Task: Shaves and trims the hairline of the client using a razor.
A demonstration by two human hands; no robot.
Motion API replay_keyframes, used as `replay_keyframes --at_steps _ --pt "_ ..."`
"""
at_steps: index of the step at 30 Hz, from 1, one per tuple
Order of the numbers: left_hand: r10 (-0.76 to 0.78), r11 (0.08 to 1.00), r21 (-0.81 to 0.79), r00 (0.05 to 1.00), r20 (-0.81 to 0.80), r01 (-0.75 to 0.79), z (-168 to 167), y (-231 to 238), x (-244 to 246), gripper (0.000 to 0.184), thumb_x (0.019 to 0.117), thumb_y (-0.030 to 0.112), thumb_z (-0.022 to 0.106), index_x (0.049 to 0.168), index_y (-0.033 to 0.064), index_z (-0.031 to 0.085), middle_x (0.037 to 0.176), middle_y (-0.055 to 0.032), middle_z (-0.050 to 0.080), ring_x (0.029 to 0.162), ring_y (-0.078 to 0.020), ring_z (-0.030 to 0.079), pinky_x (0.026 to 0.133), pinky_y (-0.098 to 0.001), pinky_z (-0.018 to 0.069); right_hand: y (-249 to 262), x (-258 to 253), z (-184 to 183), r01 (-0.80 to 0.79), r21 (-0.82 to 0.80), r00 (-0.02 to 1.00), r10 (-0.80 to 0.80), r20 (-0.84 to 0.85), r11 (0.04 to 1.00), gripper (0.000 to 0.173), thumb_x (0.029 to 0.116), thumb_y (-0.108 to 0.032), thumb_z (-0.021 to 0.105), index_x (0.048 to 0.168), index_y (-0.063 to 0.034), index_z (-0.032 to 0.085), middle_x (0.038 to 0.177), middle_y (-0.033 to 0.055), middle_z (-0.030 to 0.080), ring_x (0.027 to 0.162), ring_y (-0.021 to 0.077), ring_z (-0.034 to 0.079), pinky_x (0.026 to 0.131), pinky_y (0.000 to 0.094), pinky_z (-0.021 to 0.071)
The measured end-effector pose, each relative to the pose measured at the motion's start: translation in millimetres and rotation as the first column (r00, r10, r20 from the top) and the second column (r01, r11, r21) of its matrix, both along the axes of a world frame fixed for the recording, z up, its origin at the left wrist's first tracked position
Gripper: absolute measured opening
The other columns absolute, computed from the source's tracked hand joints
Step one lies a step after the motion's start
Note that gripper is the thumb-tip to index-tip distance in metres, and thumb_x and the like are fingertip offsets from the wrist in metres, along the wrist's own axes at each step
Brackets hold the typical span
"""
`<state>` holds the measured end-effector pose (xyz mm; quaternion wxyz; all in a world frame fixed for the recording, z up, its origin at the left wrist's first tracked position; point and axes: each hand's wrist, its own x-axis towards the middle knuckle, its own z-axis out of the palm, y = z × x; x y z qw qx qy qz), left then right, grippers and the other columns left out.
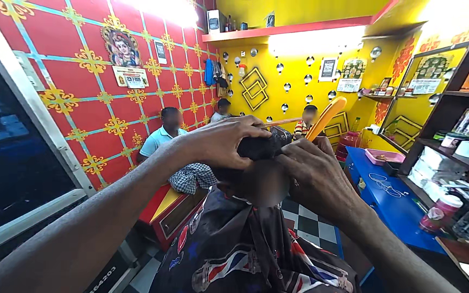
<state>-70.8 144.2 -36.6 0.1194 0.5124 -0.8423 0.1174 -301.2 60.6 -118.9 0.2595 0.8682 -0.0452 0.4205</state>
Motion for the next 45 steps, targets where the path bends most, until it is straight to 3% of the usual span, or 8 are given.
replay_keyframes --at_steps 4,6,10,12,17,22,40,45 --pt "0.012 1.000 0.005 1.000 0.004 -0.012 0 1 0 0.067 0.0858 0.041 0.076 0.146 0.0184 0.059 0.152 -0.0082 0.050 0.138 -0.0208 0.050 0.111 -0.0428 0.0449 -3 -3 0 -0.007 0.036 0.999 0.009 -0.051 0.999 0.016 0.0982 -0.015 0.057 0.099 -0.0148 0.073 0.093 0.0016 0.068 0.097 0.0213 0.064 0.087 0.0465 0.0428" --pt "-0.002 1.000 -0.001 1.000 0.002 0.002 -1 1 1 0.067 0.0856 0.042 0.075 0.147 0.0189 0.059 0.151 -0.0079 0.051 0.138 -0.0206 0.050 0.111 -0.0424 0.0451 -7 -8 -2 -0.127 0.148 0.992 0.122 0.045 0.981 0.016 0.0975 -0.016 0.060 0.102 -0.0157 0.076 0.099 -0.0001 0.072 0.100 0.0185 0.065 0.087 0.0456 0.0442" --pt "-0.024 1.000 -0.006 0.997 -0.078 0.023 -3 1 3 0.063 0.0869 0.046 0.073 0.143 0.0202 0.062 0.149 -0.0067 0.053 0.137 -0.0186 0.051 0.111 -0.0417 0.0451 -28 -20 -7 -0.493 0.447 0.851 0.307 0.426 0.747 0.016 0.0939 -0.009 0.070 0.110 -0.0089 0.074 0.107 -0.0006 0.073 0.103 0.0112 0.068 0.094 0.0348 0.0563" --pt "-0.005 0.999 -0.037 0.995 -0.099 0.001 -7 1 3 0.061 0.0866 0.049 0.072 0.141 0.0226 0.064 0.146 -0.0041 0.055 0.134 -0.0157 0.053 0.109 -0.0406 0.0466 -40 -21 -16 -0.558 0.495 0.812 0.317 0.490 0.666 0.016 0.0929 -0.007 0.070 0.109 -0.0065 0.071 0.104 0.0012 0.073 0.099 0.0099 0.070 0.090 0.0290 0.0599" --pt "0.064 0.992 -0.109 0.996 -0.056 -0.070 -14 -3 1 0.066 0.0840 0.058 0.070 0.141 0.0250 0.064 0.146 -0.0029 0.055 0.134 -0.0177 0.053 0.107 -0.0460 0.0470 -41 -12 -27 -0.370 0.376 0.908 0.245 0.340 0.849 0.016 0.0925 -0.014 0.070 0.107 -0.0144 0.077 0.107 -0.0021 0.073 0.103 0.0148 0.065 0.091 0.0449 0.0495" --pt "0.070 0.988 -0.133 0.996 -0.056 -0.077 -17 -6 0 0.063 0.0811 0.047 0.074 0.140 0.0247 0.066 0.145 -0.0043 0.056 0.131 -0.0189 0.056 0.102 -0.0450 0.0505 -32 -2 -17 -0.259 0.219 0.945 0.200 0.257 0.941 0.015 0.0962 -0.016 0.066 0.106 -0.0152 0.078 0.105 -0.0001 0.073 0.104 0.0178 0.065 0.088 0.0440 0.0461" --pt "0.081 0.987 -0.133 0.994 -0.071 -0.090 -17 -5 -4 0.062 0.0793 0.045 0.075 0.138 0.0250 0.067 0.142 0.0001 0.057 0.128 -0.0136 0.055 0.102 -0.0413 0.0503 -42 -5 -11 -0.183 0.177 0.983 0.181 0.030 0.967 0.013 0.0968 -0.018 0.062 0.103 -0.0167 0.074 0.095 -0.0032 0.070 0.094 0.0161 0.063 0.081 0.0407 0.0430" --pt "0.065 0.986 -0.149 0.995 -0.073 -0.075 -19 -6 -2 0.060 0.0805 0.045 0.074 0.137 0.0245 0.068 0.142 0.0000 0.057 0.128 -0.0136 0.056 0.102 -0.0411 0.0509 -38 -5 -12 -0.192 0.160 0.977 0.175 0.119 0.968 0.015 0.0980 -0.018 0.062 0.104 -0.0166 0.076 0.101 -0.0030 0.073 0.099 0.0167 0.064 0.084 0.0424 0.0436"
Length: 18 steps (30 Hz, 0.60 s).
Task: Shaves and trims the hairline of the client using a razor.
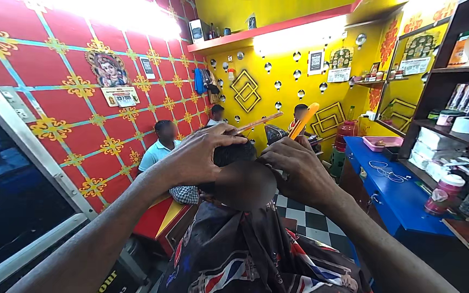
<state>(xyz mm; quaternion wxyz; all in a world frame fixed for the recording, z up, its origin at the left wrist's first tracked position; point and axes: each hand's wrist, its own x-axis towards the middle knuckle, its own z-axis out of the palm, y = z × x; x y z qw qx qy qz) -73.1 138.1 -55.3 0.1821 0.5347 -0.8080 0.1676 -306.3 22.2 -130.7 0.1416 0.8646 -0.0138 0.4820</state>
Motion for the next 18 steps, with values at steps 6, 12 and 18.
replay_keyframes --at_steps 6,12,18 --pt "0.013 1.000 -0.004 1.000 -0.009 -0.013 -2 0 1 0.060 0.0801 0.043 0.074 0.137 0.0257 0.067 0.144 -0.0001 0.057 0.131 -0.0146 0.055 0.104 -0.0446 0.0498 1 0 -1 0.033 -0.049 0.998 -0.035 -0.050 0.998 0.015 0.0984 -0.017 0.060 0.103 -0.0160 0.075 0.098 -0.0012 0.072 0.098 0.0182 0.065 0.083 0.0427 0.0441" --pt "0.003 1.000 -0.018 1.000 -0.007 -0.003 -3 -1 5 0.061 0.0789 0.043 0.075 0.137 0.0252 0.068 0.144 -0.0001 0.057 0.130 -0.0146 0.055 0.104 -0.0433 0.0495 -1 -2 -3 0.042 -0.025 0.995 -0.044 -0.089 0.999 0.015 0.0977 -0.018 0.060 0.104 -0.0163 0.074 0.097 -0.0020 0.071 0.099 0.0178 0.065 0.083 0.0428 0.0442" --pt "-0.004 1.000 -0.023 1.000 -0.016 0.003 -4 -1 6 0.061 0.0787 0.044 0.074 0.136 0.0263 0.068 0.144 0.0018 0.057 0.130 -0.0118 0.055 0.104 -0.0412 0.0498 -19 4 -6 -0.094 0.133 0.995 0.087 0.056 0.987 0.016 0.0951 -0.019 0.067 0.107 -0.0151 0.077 0.104 -0.0007 0.073 0.102 0.0169 0.065 0.087 0.0444 0.0461"
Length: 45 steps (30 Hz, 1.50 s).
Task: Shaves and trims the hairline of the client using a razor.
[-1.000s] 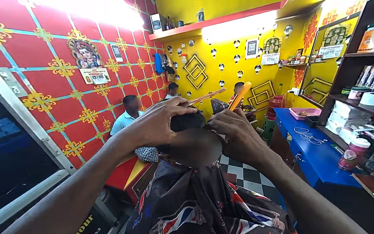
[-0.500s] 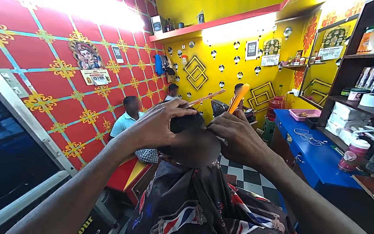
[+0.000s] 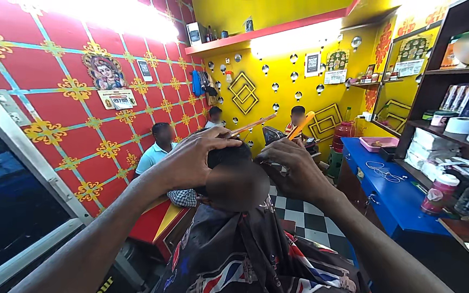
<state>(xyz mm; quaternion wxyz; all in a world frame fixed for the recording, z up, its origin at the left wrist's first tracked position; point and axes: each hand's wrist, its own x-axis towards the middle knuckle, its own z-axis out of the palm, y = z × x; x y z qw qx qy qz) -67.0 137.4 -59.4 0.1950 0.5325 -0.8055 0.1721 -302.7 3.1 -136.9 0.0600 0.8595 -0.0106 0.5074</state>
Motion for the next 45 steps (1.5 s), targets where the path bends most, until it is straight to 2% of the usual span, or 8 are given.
replay_keyframes --at_steps 5,17,21,24,26,30,36,45 --pt "0.009 1.000 -0.008 1.000 0.005 -0.009 -1 -2 2 0.061 0.0785 0.045 0.075 0.137 0.0279 0.068 0.145 0.0006 0.056 0.132 -0.0140 0.054 0.106 -0.0423 0.0487 -6 2 -7 0.002 -0.029 0.997 -0.004 -0.083 1.000 0.014 0.0963 -0.018 0.065 0.106 -0.0171 0.075 0.102 -0.0035 0.073 0.101 0.0152 0.065 0.085 0.0422 0.0468" --pt "-0.009 1.000 -0.002 1.000 -0.007 0.009 -1 -5 3 0.061 0.0775 0.043 0.075 0.136 0.0277 0.068 0.145 0.0028 0.057 0.132 -0.0117 0.054 0.105 -0.0404 0.0498 -8 -1 -11 0.005 -0.022 0.995 -0.008 -0.104 1.000 0.015 0.0976 -0.020 0.064 0.106 -0.0156 0.075 0.099 -0.0032 0.072 0.096 0.0147 0.065 0.084 0.0412 0.0458" --pt "-0.098 0.992 -0.083 0.993 -0.059 0.093 -5 -1 8 0.060 0.0847 0.048 0.073 0.139 0.0230 0.066 0.145 -0.0003 0.057 0.134 -0.0120 0.053 0.110 -0.0373 0.0473 2 -11 -16 -0.114 0.188 0.989 0.094 0.112 0.976 0.016 0.0955 -0.014 0.067 0.109 -0.0124 0.076 0.107 -0.0019 0.072 0.103 0.0133 0.065 0.094 0.0448 0.0487" --pt "-0.044 0.983 -0.182 0.994 -0.104 0.024 -9 25 11 0.072 0.0895 0.060 0.068 0.146 0.0171 0.059 0.150 -0.0021 0.055 0.140 -0.0157 0.050 0.116 -0.0432 0.0427 18 -21 -27 -0.193 0.331 0.952 0.095 0.291 0.924 0.018 0.0974 -0.010 0.065 0.114 -0.0123 0.073 0.110 -0.0031 0.071 0.103 0.0101 0.067 0.092 0.0362 0.0563" --pt "0.006 0.988 -0.155 0.995 -0.097 -0.021 -15 35 15 0.083 0.0865 0.066 0.067 0.152 0.0176 0.052 0.153 -0.0020 0.051 0.142 -0.0155 0.047 0.117 -0.0423 0.0419 29 -26 -34 -0.153 0.345 0.952 0.045 0.302 0.926 0.018 0.0984 -0.012 0.065 0.114 -0.0144 0.073 0.111 -0.0043 0.070 0.103 0.0089 0.066 0.091 0.0341 0.0560" --pt "0.007 0.997 -0.077 0.998 -0.065 -0.012 -26 31 23 0.096 0.0815 0.070 0.069 0.158 0.0195 0.043 0.162 -0.0019 0.040 0.149 -0.0167 0.038 0.120 -0.0418 0.0378 52 -25 -31 0.018 0.129 0.983 -0.041 0.181 0.992 0.021 0.1006 -0.016 0.060 0.113 -0.0195 0.076 0.109 -0.0035 0.071 0.105 0.0126 0.063 0.091 0.0435 0.0456" --pt "0.017 0.998 -0.061 0.999 -0.049 -0.020 -22 22 23 0.100 0.0790 0.066 0.074 0.158 0.0138 0.042 0.160 -0.0096 0.040 0.146 -0.0217 0.042 0.117 -0.0431 0.0396 68 -11 -20 0.181 -0.193 0.982 -0.188 -0.018 0.964 0.024 0.0956 -0.011 0.061 0.110 -0.0187 0.078 0.107 0.0029 0.071 0.104 0.0228 0.064 0.087 0.0493 0.0417" --pt "0.037 0.996 -0.082 0.997 -0.073 -0.043 -20 9 23 0.095 0.0790 0.061 0.075 0.155 0.0116 0.047 0.156 -0.0095 0.046 0.140 -0.0242 0.049 0.111 -0.0486 0.0448 63 5 6 0.219 -0.294 0.969 -0.242 -0.044 0.930 0.020 0.1007 -0.012 0.059 0.113 -0.0123 0.075 0.111 0.0061 0.072 0.108 0.0267 0.064 0.091 0.0511 0.0407"
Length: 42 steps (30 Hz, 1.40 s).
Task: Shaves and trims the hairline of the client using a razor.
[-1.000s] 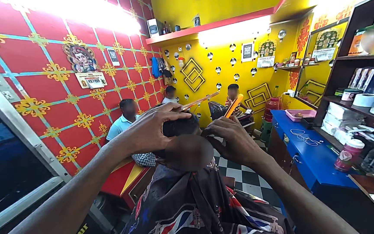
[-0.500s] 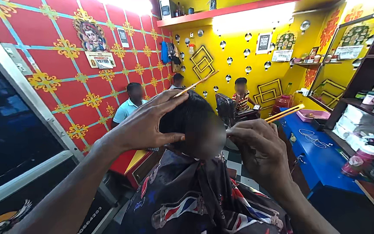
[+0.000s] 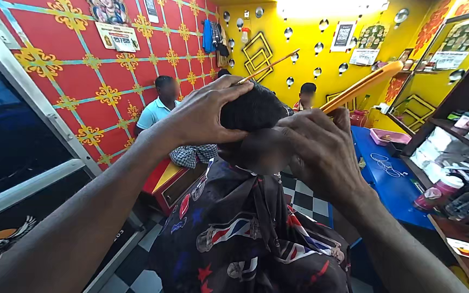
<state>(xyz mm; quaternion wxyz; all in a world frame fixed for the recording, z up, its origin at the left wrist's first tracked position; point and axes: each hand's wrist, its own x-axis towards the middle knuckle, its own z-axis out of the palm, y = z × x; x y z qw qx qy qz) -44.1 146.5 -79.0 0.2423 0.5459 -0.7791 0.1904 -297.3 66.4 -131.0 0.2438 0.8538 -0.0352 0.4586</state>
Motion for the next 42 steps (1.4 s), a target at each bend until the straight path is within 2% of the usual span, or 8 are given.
replay_keyframes --at_steps 4,8,17,24,33,36,39,42 --pt "0.015 1.000 0.008 1.000 -0.006 -0.015 2 -2 0 0.092 0.0793 0.059 0.075 0.154 0.0134 0.048 0.156 -0.0083 0.047 0.139 -0.0232 0.050 0.110 -0.0489 0.0457 -5 1 8 0.037 -0.022 0.999 -0.037 -0.005 0.999 0.022 0.1013 -0.011 0.058 0.113 -0.0140 0.075 0.111 0.0046 0.072 0.108 0.0256 0.064 0.089 0.0501 0.0405" --pt "0.024 1.000 0.003 1.000 -0.007 -0.024 1 -4 1 0.092 0.0797 0.063 0.073 0.154 0.0155 0.049 0.156 -0.0072 0.047 0.140 -0.0221 0.050 0.111 -0.0484 0.0451 -8 2 8 0.053 -0.023 0.998 -0.053 -0.022 0.998 0.022 0.1021 -0.011 0.056 0.113 -0.0132 0.075 0.110 0.0048 0.072 0.108 0.0257 0.063 0.089 0.0506 0.0397" --pt "0.016 1.000 -0.021 1.000 -0.012 -0.016 0 -7 0 0.090 0.0798 0.063 0.072 0.153 0.0143 0.051 0.154 -0.0082 0.050 0.138 -0.0223 0.052 0.110 -0.0478 0.0462 -10 0 7 0.060 -0.038 0.998 -0.061 -0.010 0.997 0.022 0.1013 -0.011 0.057 0.113 -0.0130 0.075 0.110 0.0057 0.072 0.109 0.0270 0.063 0.089 0.0504 0.0397" --pt "0.021 0.999 -0.025 1.000 -0.013 -0.021 0 -8 -2 0.091 0.0797 0.064 0.072 0.153 0.0133 0.051 0.153 -0.0067 0.051 0.137 -0.0204 0.052 0.110 -0.0461 0.0465 -9 0 5 0.071 -0.017 0.997 -0.071 -0.032 0.997 0.020 0.1012 -0.012 0.057 0.110 -0.0107 0.074 0.107 0.0063 0.072 0.104 0.0269 0.064 0.090 0.0518 0.0399" --pt "0.037 0.999 -0.036 0.999 -0.033 -0.038 -2 -10 -3 0.090 0.0806 0.063 0.072 0.152 0.0124 0.051 0.153 -0.0087 0.051 0.136 -0.0222 0.053 0.109 -0.0476 0.0467 -10 0 -1 0.080 -0.014 0.997 -0.080 0.003 0.997 0.020 0.1011 -0.012 0.056 0.109 -0.0096 0.074 0.107 0.0073 0.072 0.104 0.0271 0.064 0.089 0.0509 0.0396" --pt "0.034 0.999 -0.033 0.999 -0.042 -0.035 -2 -12 -2 0.089 0.0809 0.061 0.073 0.152 0.0115 0.051 0.153 -0.0089 0.051 0.135 -0.0226 0.054 0.108 -0.0480 0.0476 -11 -1 -4 0.057 -0.012 0.996 -0.056 0.067 0.998 0.020 0.1004 -0.012 0.059 0.112 -0.0111 0.075 0.110 0.0060 0.073 0.105 0.0260 0.064 0.088 0.0501 0.0397" --pt "0.026 0.999 -0.026 0.998 -0.055 -0.028 -2 -13 0 0.086 0.0814 0.056 0.074 0.152 0.0124 0.051 0.152 -0.0081 0.051 0.135 -0.0220 0.054 0.108 -0.0477 0.0478 -11 -3 -6 0.066 0.020 0.990 -0.068 0.126 0.998 0.021 0.0998 -0.013 0.061 0.115 -0.0125 0.075 0.111 0.0055 0.072 0.108 0.0259 0.063 0.090 0.0509 0.0393" --pt "0.033 0.999 -0.022 0.998 -0.061 -0.034 -2 -14 -1 0.087 0.0815 0.058 0.074 0.152 0.0124 0.051 0.153 -0.0082 0.051 0.135 -0.0220 0.054 0.108 -0.0479 0.0476 -13 -2 -10 0.079 0.057 0.988 -0.085 0.126 0.995 0.020 0.1003 -0.014 0.060 0.114 -0.0132 0.075 0.111 0.0047 0.072 0.108 0.0252 0.063 0.088 0.0504 0.0392"
